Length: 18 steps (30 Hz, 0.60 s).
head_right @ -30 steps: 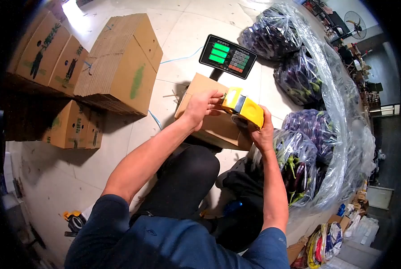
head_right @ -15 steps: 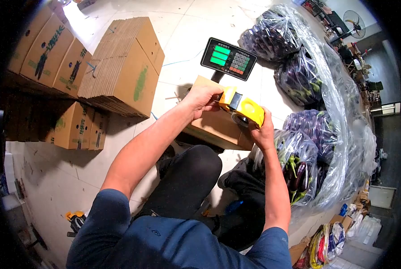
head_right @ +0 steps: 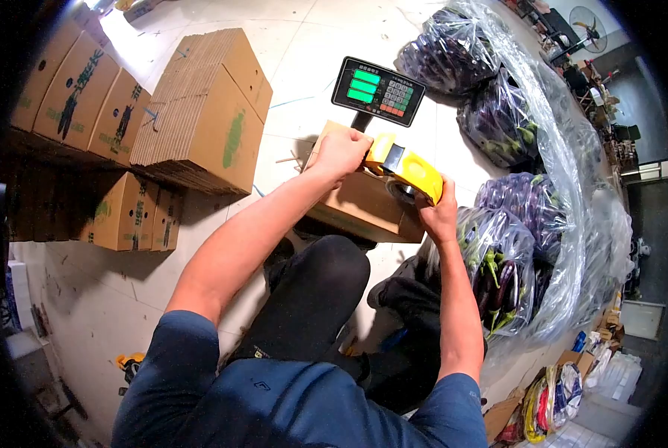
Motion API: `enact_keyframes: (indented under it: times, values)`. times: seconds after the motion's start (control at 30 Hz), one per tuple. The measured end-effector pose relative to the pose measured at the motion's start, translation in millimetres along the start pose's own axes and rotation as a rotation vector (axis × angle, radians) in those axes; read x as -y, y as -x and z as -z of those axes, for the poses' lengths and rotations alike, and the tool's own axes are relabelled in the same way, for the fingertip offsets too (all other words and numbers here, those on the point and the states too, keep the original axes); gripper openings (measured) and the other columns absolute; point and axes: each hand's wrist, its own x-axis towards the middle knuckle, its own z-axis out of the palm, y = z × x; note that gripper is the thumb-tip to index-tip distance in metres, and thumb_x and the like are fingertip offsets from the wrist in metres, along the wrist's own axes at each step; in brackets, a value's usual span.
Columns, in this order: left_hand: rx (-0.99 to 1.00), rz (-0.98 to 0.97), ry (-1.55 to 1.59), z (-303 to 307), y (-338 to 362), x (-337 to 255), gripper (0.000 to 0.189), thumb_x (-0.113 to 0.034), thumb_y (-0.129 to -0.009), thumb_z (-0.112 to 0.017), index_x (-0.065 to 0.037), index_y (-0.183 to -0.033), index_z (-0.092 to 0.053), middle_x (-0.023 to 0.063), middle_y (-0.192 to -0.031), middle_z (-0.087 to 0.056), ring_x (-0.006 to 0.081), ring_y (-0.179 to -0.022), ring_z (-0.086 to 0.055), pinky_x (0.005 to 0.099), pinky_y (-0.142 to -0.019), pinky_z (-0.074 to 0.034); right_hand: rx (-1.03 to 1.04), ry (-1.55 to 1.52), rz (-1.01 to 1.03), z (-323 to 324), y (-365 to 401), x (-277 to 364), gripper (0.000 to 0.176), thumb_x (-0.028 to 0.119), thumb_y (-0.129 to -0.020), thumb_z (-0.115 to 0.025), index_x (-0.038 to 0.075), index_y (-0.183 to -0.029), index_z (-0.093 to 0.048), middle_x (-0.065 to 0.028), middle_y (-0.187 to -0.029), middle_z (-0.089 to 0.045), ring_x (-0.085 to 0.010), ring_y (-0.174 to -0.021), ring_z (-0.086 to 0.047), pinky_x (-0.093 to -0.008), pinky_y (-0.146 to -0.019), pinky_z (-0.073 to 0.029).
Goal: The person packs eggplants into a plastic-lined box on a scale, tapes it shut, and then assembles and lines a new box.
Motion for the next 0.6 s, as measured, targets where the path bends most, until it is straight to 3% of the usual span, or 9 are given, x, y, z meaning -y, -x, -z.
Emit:
enact_keyframes:
  times: [0.07,0.17,0.27,0.3,0.37,0.4,0.43,0.5,0.6]
  values:
    - [-0.139,-0.296,-0.366,-1,4,2,0.025,-0.024,-0.096,-0.061,0.001,-0.095,-0.068,0.0199,-0.086,-0.071,0.0318,-0.082,-0.071,0.0419,-0.075,-0.056,-0.002,0.003,-0.001,0,0,0,0.047,0.008,-0.085,-0.069,0.002,-0.127,-0.049,-0.0154,-0.108,-0.068,-0.0245,-0.099,-0.068,-0.0347,-0.086,-0.054]
    - [-0.119,-0.361,-0.449,2,7,0,0.028,-0.026,-0.097,-0.057,0.000,-0.096,-0.067,0.0229,-0.087,-0.070,0.0369,-0.086,-0.069,0.0446,-0.080,-0.053,-0.002,-0.010,-0.006,-1,1,-7,0.046,0.010,-0.085,-0.070,0.002,-0.125,-0.050,-0.0152,-0.108,-0.068,-0.0243,-0.098,-0.068,-0.0346,-0.086,-0.054]
    - [-0.027,-0.464,-0.685,24,22,-24,0.028,-0.027,-0.097,-0.057,0.000,-0.096,-0.066,0.0221,-0.089,-0.071,0.0351,-0.087,-0.070,0.0437,-0.079,-0.054,0.004,-0.020,-0.021,0,2,-10,0.046,0.010,-0.085,-0.071,0.002,-0.124,-0.050,-0.0153,-0.108,-0.068,-0.0245,-0.098,-0.069,-0.0347,-0.085,-0.054]
    - [-0.144,-0.388,-0.590,38,28,-36,0.030,-0.029,-0.098,-0.056,0.000,-0.097,-0.066,0.0224,-0.086,-0.070,0.0337,-0.083,-0.070,0.0427,-0.074,-0.054,0.008,-0.034,-0.031,0,3,-12,0.046,0.010,-0.085,-0.071,0.002,-0.124,-0.050,-0.0155,-0.108,-0.068,-0.0249,-0.098,-0.069,-0.0349,-0.085,-0.054]
    - [-0.243,-0.463,-0.346,92,17,-36,0.029,-0.028,-0.096,-0.061,0.000,-0.099,-0.068,0.0113,-0.078,-0.069,0.0154,-0.067,-0.065,0.0329,-0.065,-0.053,0.009,-0.062,-0.054,1,5,-15,0.046,0.010,-0.085,-0.071,0.003,-0.125,-0.050,-0.0159,-0.107,-0.069,-0.0257,-0.098,-0.069,-0.0354,-0.085,-0.054]
    - [-0.269,-0.358,-0.297,124,30,-57,0.028,-0.028,-0.095,-0.062,0.000,-0.099,-0.069,0.0061,-0.076,-0.068,0.0100,-0.062,-0.060,0.0296,-0.059,-0.050,0.008,-0.040,-0.060,2,5,-11,0.047,0.012,-0.085,-0.073,0.004,-0.125,-0.050,-0.0171,-0.108,-0.069,-0.0275,-0.099,-0.070,-0.0364,-0.085,-0.054]
    - [-0.390,-0.363,-0.314,154,16,-40,0.030,-0.027,-0.093,-0.065,0.002,-0.088,-0.070,0.0113,-0.074,-0.070,0.0163,-0.069,-0.066,0.0347,-0.068,-0.054,0.021,-0.002,-0.081,3,3,-6,0.048,0.013,-0.086,-0.074,0.003,-0.126,-0.050,-0.0156,-0.110,-0.067,-0.0250,-0.101,-0.068,-0.0347,-0.087,-0.053]
    - [-0.315,-0.186,-0.212,189,-6,16,0.029,-0.026,-0.093,-0.065,0.001,-0.084,-0.069,0.0097,-0.071,-0.067,0.0138,-0.060,-0.061,0.0327,-0.057,-0.051,0.057,0.071,-0.115,1,1,2,0.048,0.014,-0.088,-0.075,0.002,-0.127,-0.050,-0.0127,-0.114,-0.065,-0.0202,-0.105,-0.063,-0.0314,-0.091,-0.051]
    - [-0.280,-0.002,-0.028,189,-13,78,0.027,-0.026,-0.094,-0.065,0.000,-0.086,-0.069,0.0076,-0.072,-0.064,0.0113,-0.057,-0.058,0.0304,-0.049,-0.046,0.069,0.131,-0.063,0,-1,0,0.047,0.016,-0.088,-0.075,0.002,-0.126,-0.051,-0.0147,-0.112,-0.066,-0.0233,-0.103,-0.066,-0.0333,-0.088,-0.052]
